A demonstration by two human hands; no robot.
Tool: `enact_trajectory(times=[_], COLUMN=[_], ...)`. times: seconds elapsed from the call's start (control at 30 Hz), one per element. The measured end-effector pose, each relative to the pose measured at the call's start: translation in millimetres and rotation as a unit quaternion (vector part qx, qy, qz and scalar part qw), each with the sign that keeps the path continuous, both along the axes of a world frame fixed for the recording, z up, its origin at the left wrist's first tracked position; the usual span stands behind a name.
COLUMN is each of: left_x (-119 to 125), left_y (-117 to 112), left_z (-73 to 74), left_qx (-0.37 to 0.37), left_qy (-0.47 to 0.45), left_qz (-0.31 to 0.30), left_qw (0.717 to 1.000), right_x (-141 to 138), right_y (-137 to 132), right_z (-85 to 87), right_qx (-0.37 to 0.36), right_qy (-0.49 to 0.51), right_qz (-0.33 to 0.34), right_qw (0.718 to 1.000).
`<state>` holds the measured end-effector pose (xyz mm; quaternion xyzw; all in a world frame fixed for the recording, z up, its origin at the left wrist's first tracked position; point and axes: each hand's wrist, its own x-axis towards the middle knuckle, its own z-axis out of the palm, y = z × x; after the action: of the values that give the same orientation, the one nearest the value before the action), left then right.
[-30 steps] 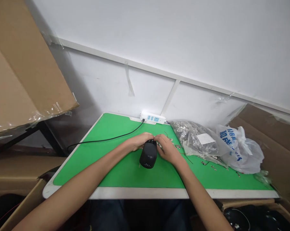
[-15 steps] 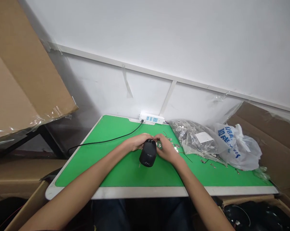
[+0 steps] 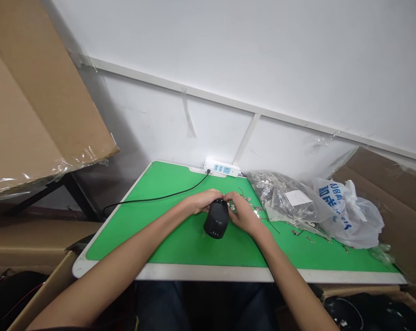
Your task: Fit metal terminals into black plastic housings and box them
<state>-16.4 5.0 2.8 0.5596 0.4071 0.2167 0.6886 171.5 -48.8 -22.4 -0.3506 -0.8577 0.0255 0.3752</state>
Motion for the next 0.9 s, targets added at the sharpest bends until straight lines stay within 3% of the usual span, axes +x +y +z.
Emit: enact_trajectory(times=[0.6,0.77,0.9], left_x=[1.1,0.6,-0.8], left_y=[-1.9,2.3,5.0], left_z=[-3.0,-3.3,2.0], left_qx=[0.024,-0.026,-0.084], left_qy=[-0.035,-0.063,-0.099], left_qz=[-0.019,0.017,0.042], left_qw=[0.999,0.998,0.991], right_x=[2.0,3.6,7.8], right_y=[-2.9,0.1,3.0], right_z=[6.9,1.5,2.8], right_qx=[0.03,0.031,-0.013], right_qy=[-0.064,-0.021,0.052], right_qz=[0.02,0.002,-0.025], right_qw=[0.997,0.999,0.998])
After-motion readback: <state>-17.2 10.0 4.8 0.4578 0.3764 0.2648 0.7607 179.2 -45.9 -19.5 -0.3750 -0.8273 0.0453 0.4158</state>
